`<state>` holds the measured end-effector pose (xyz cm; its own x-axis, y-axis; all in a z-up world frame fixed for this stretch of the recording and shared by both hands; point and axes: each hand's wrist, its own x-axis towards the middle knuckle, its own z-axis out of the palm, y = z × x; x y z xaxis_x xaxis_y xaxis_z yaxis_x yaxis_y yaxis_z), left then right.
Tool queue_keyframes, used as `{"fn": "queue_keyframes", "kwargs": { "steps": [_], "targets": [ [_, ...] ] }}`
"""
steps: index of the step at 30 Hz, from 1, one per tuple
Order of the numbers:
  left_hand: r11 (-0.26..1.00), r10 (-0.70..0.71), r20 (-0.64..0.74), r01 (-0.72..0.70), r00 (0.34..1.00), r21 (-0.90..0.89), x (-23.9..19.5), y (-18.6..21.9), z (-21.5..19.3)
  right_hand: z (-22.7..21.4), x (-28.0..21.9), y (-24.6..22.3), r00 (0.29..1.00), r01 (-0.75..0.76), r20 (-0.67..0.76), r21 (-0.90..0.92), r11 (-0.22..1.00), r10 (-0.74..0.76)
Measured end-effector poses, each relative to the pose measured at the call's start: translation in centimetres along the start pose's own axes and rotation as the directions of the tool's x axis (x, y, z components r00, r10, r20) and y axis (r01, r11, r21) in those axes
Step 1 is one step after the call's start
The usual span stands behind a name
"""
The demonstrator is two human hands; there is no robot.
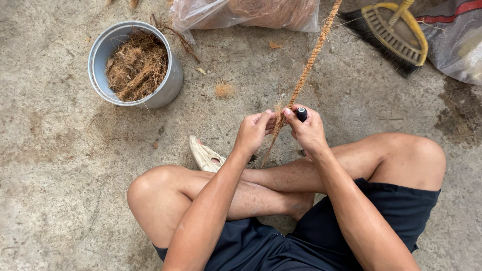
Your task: The person wraps coconut fiber around a stick and secures it with thread to create a plant support pole.
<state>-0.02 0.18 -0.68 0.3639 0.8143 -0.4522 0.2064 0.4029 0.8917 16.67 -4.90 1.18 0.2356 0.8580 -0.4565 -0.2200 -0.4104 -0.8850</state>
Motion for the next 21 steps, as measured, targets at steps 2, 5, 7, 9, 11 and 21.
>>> {"fn": "queue_keyframes", "kwargs": {
  "steps": [2,5,7,9,11,21],
  "targets": [
    [0.999,0.033,0.032,-0.032,0.999,-0.030,0.1,-0.2,0.1,-0.1,0.0,0.0,1.000,0.015,0.027,0.033,0.999,-0.016],
    [0.995,0.094,0.066,-0.092,0.993,-0.036,-0.3,-0.1,0.1,0.0,-0.1,0.0,0.999,0.016,0.044,0.057,0.998,-0.018],
    [0.996,0.090,0.066,-0.088,0.994,-0.035,-0.5,0.4,0.2,-0.1,-0.1,-0.2,0.998,0.002,0.062,0.090,0.996,-0.008],
    [0.995,0.103,0.058,-0.102,0.993,-0.021,-0.8,1.0,0.3,-0.3,-0.2,-0.2,0.995,-0.026,0.097,0.149,0.989,0.012],
    [0.994,0.111,0.052,-0.111,0.992,-0.006,-1.0,1.6,0.3,-0.4,-0.3,-0.3,0.991,-0.032,0.137,0.230,0.973,0.001],
    [0.948,0.071,0.015,-0.073,0.997,0.310,-2.1,4.4,0.9,0.0,-0.4,-0.2,0.992,-0.033,0.126,0.161,0.986,0.012]
  ]
}}
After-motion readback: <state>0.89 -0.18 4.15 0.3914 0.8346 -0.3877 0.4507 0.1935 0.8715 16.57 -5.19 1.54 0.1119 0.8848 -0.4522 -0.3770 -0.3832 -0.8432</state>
